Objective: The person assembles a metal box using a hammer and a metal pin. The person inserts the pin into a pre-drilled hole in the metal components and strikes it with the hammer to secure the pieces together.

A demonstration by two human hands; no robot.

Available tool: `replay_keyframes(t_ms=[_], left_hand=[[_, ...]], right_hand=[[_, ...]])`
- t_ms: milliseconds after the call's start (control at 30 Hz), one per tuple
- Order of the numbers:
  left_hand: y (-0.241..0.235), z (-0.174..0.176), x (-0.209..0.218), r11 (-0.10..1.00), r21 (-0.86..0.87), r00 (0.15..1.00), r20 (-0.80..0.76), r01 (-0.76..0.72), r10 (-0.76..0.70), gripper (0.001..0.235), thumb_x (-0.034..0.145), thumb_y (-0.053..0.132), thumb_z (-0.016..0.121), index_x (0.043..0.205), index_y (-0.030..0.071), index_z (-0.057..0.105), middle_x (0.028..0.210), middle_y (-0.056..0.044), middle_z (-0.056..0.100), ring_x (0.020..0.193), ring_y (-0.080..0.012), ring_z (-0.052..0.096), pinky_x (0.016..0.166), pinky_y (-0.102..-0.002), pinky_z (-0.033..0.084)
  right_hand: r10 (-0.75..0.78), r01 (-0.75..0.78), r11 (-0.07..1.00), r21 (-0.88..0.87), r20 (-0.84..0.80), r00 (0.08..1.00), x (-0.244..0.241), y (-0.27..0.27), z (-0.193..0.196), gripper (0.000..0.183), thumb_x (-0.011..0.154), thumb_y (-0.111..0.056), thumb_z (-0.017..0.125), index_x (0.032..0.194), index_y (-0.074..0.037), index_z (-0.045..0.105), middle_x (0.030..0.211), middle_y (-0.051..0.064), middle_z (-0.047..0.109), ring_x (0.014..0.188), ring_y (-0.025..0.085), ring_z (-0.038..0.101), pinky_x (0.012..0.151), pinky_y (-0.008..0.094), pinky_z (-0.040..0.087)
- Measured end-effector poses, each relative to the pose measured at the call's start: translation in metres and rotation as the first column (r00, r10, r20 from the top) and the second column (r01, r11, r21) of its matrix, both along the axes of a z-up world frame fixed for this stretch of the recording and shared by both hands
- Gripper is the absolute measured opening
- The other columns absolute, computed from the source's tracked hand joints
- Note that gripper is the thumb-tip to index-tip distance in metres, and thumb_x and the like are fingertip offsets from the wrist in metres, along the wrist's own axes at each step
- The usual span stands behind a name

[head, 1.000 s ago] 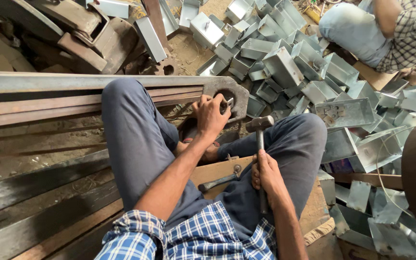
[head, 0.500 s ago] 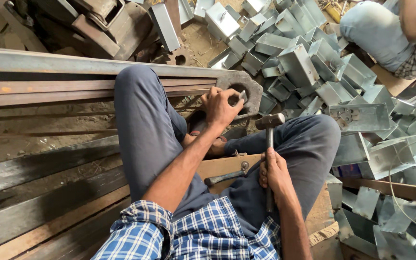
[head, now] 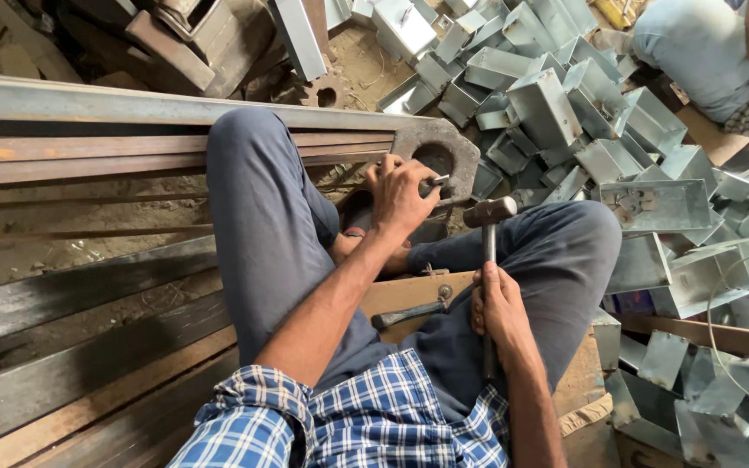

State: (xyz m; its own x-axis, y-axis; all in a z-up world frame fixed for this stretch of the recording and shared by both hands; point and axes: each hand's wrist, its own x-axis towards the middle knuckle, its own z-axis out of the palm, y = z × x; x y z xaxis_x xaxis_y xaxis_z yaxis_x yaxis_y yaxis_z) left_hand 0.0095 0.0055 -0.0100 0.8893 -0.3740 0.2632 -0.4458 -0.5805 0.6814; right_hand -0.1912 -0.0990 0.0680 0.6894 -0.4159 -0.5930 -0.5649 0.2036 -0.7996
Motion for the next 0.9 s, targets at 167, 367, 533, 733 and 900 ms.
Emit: replay_keyframes(t_ms=[167, 367, 533, 733, 900], left_hand=[[0.011, -0.002, -0.005, 0.997, -0.047, 0.996, -0.051, 0.067, -0.069, 0.043, 0.064, 0.036, 0.092, 0.101, 0.017, 0.081, 0.147, -0.011, 0.048, 0.149, -0.0398, 0.024, 0.110, -0.070, 0.016], [0.017, -0.025, -0.012, 0.993, -0.073, 0.995, 0.060, 0.088, -0.084, 0.054, 0.066, 0.042, 0.093, 0.114, 0.020, 0.080, 0.169, -0.011, 0.022, 0.157, -0.0426, 0.009, 0.120, -0.072, 0.010], [0.016, -0.029, -0.008, 0.989, -0.098, 0.994, -0.002, 0.110, -0.111, 0.053, 0.067, 0.041, 0.092, 0.114, 0.020, 0.081, 0.169, -0.009, 0.023, 0.157, -0.0427, 0.009, 0.121, -0.069, 0.011], [0.019, -0.024, -0.008, 0.993, -0.075, 0.995, 0.014, 0.096, -0.096, 0.052, 0.066, 0.041, 0.093, 0.112, 0.020, 0.082, 0.169, -0.010, 0.024, 0.157, -0.0429, 0.009, 0.120, -0.070, 0.011], [0.024, -0.021, -0.011, 0.990, -0.107, 0.996, 0.023, 0.091, -0.089, 0.053, 0.064, 0.042, 0.093, 0.111, 0.021, 0.081, 0.168, -0.009, 0.025, 0.156, -0.0429, 0.013, 0.121, -0.068, 0.014]], right_hand=[[0.026, -0.019, 0.995, -0.096, 0.068, 0.997, 0.003, 0.003, 0.003, 0.035, 0.107, -0.038, 0.047, 0.093, -0.006, 0.049, 0.057, -0.001, 0.040, 0.040, 0.012, 0.037, 0.037, 0.030, 0.033], [0.305, -0.068, 0.671, -0.739, 0.191, 0.933, 0.028, 0.005, 0.055, 0.039, 0.114, -0.033, 0.046, 0.092, -0.001, 0.051, 0.060, 0.008, 0.047, 0.053, 0.019, 0.045, 0.047, 0.036, 0.037], [0.304, -0.048, 0.581, -0.812, 0.162, 0.939, 0.052, 0.024, 0.092, 0.033, 0.110, -0.030, 0.046, 0.099, 0.000, 0.051, 0.057, 0.018, 0.051, 0.046, 0.031, 0.052, 0.048, 0.046, 0.036], [0.287, -0.282, 0.481, -0.830, -0.155, 0.945, 0.069, 0.015, 0.031, 0.032, 0.108, -0.033, 0.051, 0.102, -0.002, 0.056, 0.075, 0.033, 0.063, 0.077, 0.057, 0.061, 0.061, 0.061, 0.045], [0.316, -0.333, 0.498, -0.800, -0.190, 0.930, 0.062, -0.010, 0.061, 0.037, 0.109, -0.036, 0.051, 0.097, -0.002, 0.059, 0.075, 0.032, 0.063, 0.076, 0.056, 0.061, 0.060, 0.058, 0.047]])
